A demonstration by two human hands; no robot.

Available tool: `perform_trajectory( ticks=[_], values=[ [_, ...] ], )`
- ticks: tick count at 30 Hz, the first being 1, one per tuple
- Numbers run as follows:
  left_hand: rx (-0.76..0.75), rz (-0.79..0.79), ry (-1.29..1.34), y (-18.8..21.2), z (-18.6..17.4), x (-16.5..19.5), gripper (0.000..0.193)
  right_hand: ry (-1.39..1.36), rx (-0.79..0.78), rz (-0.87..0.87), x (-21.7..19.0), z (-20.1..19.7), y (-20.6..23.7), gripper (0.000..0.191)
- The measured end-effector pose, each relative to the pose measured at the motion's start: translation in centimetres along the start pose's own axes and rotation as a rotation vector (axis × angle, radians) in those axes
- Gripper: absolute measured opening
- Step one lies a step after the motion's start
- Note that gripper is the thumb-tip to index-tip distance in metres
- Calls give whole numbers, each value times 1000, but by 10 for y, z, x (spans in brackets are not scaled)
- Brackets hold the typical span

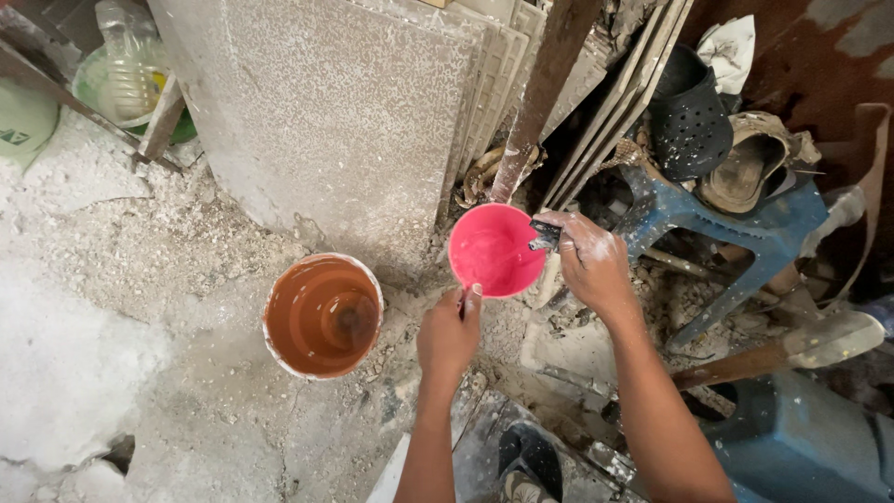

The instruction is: The person wipes long green moldings with a sponge, then scrapes a bucket with a scraper and rinses it with water from a tap. They pour water into the bucket and continue cleaning the moldings.

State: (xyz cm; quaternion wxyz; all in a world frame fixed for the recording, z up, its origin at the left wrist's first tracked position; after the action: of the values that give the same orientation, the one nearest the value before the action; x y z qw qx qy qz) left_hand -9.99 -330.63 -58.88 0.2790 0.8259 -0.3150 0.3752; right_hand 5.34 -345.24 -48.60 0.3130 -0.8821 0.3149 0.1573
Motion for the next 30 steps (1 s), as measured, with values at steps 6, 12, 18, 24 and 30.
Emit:
perform_trajectory(
  ticks=[6,12,18,24,30],
  values=[
    [-179,-120,9,2,6,-7,41,6,-13,42,1,1,-1,33],
    [-70,1,17,4,-2,3,41,-3,-3,25,-1,1,1,30],
    [6,4,22,2,3,-1,40,18,-17,42,1,2,1,34],
    [17,-10,50,-6,0,-10,40,35,9,-21,-4,0,0,36],
    [-103,-104,68,-3,18,-14,38,32,5,26,-4,-1,1,33]
  ],
)
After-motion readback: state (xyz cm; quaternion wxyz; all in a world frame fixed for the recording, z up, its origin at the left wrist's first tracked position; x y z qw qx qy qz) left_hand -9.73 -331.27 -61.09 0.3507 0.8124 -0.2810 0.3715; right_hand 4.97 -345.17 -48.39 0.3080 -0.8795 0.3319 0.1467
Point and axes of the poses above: each hand's wrist, its own y-axis away from the middle knuckle, its own z-axis out of the palm, x = y × z, the point moved 7 cm from there along -y, towards the middle knuckle, and after that the axes turned 4 degrees about y, right-handed, at the moved point
